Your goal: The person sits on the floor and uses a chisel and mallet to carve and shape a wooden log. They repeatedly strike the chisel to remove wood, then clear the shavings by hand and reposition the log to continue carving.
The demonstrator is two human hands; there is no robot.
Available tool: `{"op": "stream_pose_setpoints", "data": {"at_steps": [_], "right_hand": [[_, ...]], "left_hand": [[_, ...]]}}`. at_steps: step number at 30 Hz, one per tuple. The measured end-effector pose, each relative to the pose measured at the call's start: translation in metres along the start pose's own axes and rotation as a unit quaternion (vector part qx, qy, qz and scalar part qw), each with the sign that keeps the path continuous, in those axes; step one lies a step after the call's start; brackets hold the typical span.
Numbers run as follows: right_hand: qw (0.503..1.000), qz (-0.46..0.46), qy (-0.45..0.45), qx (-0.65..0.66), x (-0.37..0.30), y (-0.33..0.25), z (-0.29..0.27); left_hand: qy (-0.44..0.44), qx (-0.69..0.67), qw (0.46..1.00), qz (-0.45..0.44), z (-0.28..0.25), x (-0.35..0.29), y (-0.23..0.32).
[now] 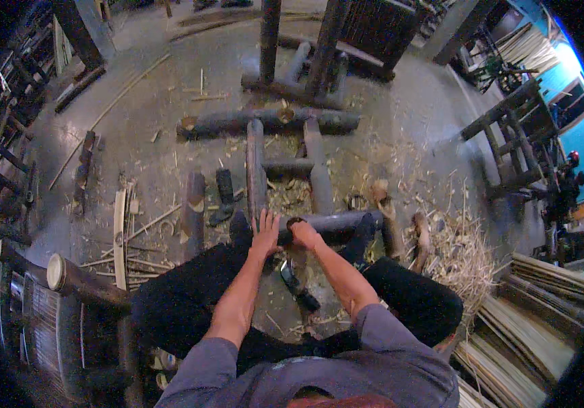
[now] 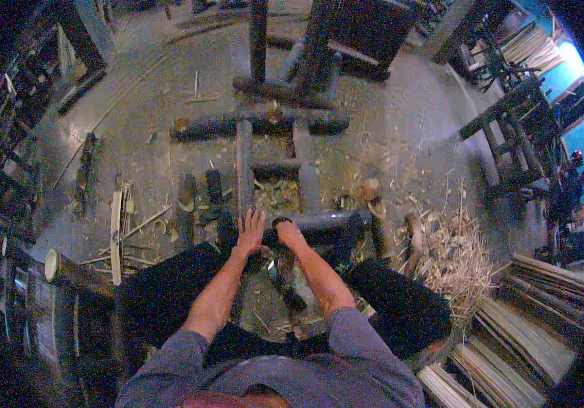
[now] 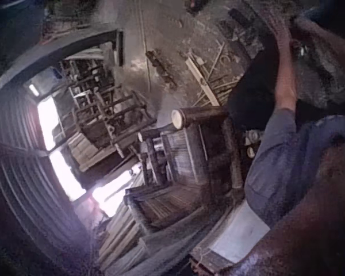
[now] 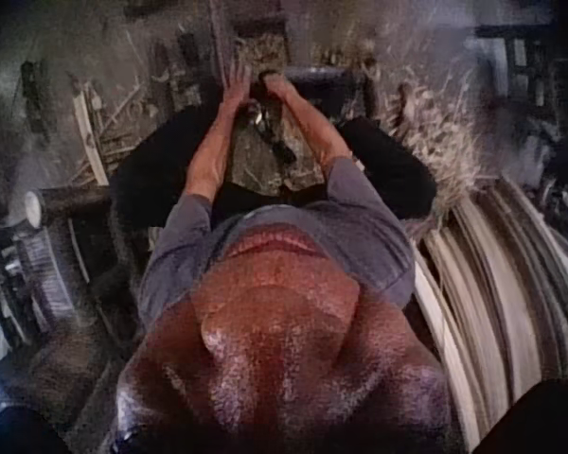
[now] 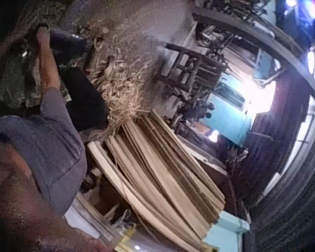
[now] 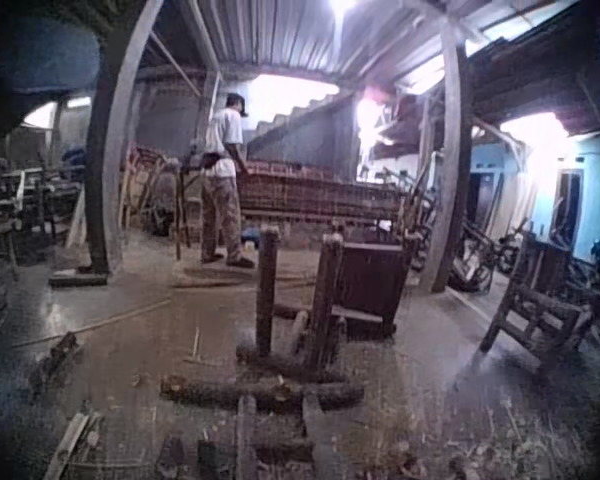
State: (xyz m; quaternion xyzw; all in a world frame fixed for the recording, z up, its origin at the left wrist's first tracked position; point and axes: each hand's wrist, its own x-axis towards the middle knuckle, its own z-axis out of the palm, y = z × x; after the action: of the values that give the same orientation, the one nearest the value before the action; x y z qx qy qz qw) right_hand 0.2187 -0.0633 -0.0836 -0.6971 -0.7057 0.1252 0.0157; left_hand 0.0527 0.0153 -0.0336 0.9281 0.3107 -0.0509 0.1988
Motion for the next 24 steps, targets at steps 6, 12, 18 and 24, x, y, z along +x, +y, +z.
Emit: {"op": "stream_pose_setpoints", "data": {"at_steps": [6, 12, 18, 24], "right_hand": [[0.92, 0.109, 0.097, 0.362, 0.0, 0.003, -0.067], [0.802, 0.295, 0.314, 0.414, -0.069, 0.004, -0.102], [0.869, 0.293, 0.22, 0.333, -0.125, -0.002, -0.068], [0.869, 0.312, 0.172, 0.342, -0.14, -0.038, -0.068]], "left_hand": [[-0.041, -0.019, 0.999, -0.001, -0.004, 0.002, -0.007], [0.008, -0.032, 0.999, -0.025, 0.007, -0.002, 0.019], [0.128, -0.001, 0.991, 0.05, 0.023, -0.015, 0.051], [0.34, -0.116, 0.932, 0.044, 0.024, -0.014, 0.001]]}}
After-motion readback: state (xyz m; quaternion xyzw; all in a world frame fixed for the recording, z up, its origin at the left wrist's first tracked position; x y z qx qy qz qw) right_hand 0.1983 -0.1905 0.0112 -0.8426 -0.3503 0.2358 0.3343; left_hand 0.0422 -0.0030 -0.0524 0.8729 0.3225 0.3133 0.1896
